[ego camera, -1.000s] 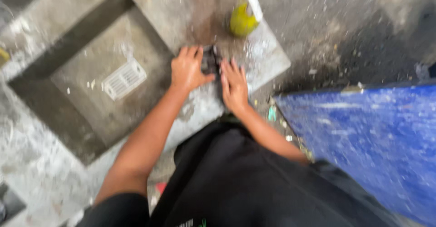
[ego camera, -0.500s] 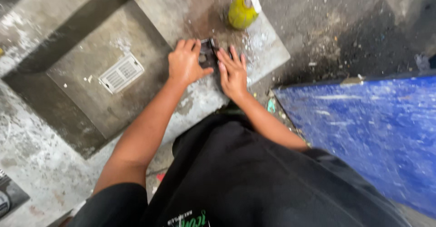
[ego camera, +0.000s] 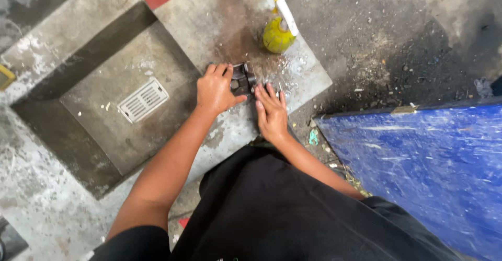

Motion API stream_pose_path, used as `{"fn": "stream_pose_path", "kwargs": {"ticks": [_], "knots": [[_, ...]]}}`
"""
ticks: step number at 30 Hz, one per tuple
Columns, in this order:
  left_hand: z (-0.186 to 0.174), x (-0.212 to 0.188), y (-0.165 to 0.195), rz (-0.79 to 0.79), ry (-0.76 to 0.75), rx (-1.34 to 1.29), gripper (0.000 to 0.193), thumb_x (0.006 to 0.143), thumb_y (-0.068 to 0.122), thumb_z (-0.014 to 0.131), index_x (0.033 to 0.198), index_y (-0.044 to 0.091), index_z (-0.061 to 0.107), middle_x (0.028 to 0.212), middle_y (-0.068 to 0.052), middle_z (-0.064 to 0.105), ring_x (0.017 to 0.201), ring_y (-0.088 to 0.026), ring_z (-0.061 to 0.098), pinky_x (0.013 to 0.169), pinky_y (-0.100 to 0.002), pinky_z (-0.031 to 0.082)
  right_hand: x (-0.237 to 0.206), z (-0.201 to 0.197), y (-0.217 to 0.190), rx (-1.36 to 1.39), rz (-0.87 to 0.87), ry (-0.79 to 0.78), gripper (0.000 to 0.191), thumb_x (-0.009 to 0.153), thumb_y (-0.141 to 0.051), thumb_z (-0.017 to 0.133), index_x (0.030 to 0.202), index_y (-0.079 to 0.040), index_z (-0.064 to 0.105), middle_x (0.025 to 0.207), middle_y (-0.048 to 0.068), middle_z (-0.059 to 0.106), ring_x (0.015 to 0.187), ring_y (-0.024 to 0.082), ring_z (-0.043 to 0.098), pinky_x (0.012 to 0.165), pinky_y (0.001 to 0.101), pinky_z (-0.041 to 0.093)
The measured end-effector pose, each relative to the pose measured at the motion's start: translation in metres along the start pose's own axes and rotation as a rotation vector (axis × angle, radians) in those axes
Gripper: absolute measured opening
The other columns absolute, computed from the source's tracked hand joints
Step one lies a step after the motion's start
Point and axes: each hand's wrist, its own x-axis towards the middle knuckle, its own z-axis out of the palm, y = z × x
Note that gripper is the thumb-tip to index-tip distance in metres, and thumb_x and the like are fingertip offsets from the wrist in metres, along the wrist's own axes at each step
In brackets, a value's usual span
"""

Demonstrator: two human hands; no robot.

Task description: The person scrubs a small metal part with sandpaper on a concrete surface, rinses it under running water, and continues scrubbing different sides. The person handles the part and sandpaper directly, turning the part over to reach different areas.

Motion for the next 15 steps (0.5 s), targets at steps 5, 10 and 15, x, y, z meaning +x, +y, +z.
{"fn": "stream_pose_path", "kwargs": {"ticks": [5, 10, 15], "knots": [[-0.0017, 0.0003, 0.0003, -0.005, -0.027, -0.009, 0.091, 0.053, 0.051, 0.094, 0.124, 0.0, 0.07, 0.122, -0.009, 0.068, 0.111, -0.029, 0.062, 0.077, -0.043, 0.058, -0.0005, -0.0015, -0.0017, 0.013, 0.017, 0.034, 0.036, 0.111, -0.019, 0.048, 0.142, -0.007, 0.063, 0.151, 0.012, 0.058, 0.15, 0.036, 0.042, 0.127, 0.0595, 0.019], [-0.0031, 0.0038, 0.0011, -0.006, -0.01, 0.005, 0.091, 0.049, 0.052, 0.095, 0.12, 0.001, 0.07, 0.121, -0.011, 0.068, 0.109, -0.03, 0.061, 0.077, -0.044, 0.058, 0.0032, -0.0054, -0.003, -0.074, -0.01, 0.013, 0.036, 0.106, -0.017, 0.052, 0.138, -0.009, 0.066, 0.146, 0.011, 0.062, 0.148, 0.036, 0.044, 0.124, 0.061, 0.017], [-0.0021, 0.0011, 0.001, -0.019, -0.034, 0.002, 0.092, 0.05, 0.052, 0.095, 0.123, 0.002, 0.07, 0.121, -0.009, 0.068, 0.111, -0.029, 0.061, 0.079, -0.043, 0.058, 0.0022, -0.0045, -0.0051, -0.048, 0.008, 0.054, 0.035, 0.107, -0.017, 0.052, 0.14, -0.009, 0.065, 0.147, 0.012, 0.062, 0.149, 0.036, 0.044, 0.126, 0.0592, 0.02]]}}
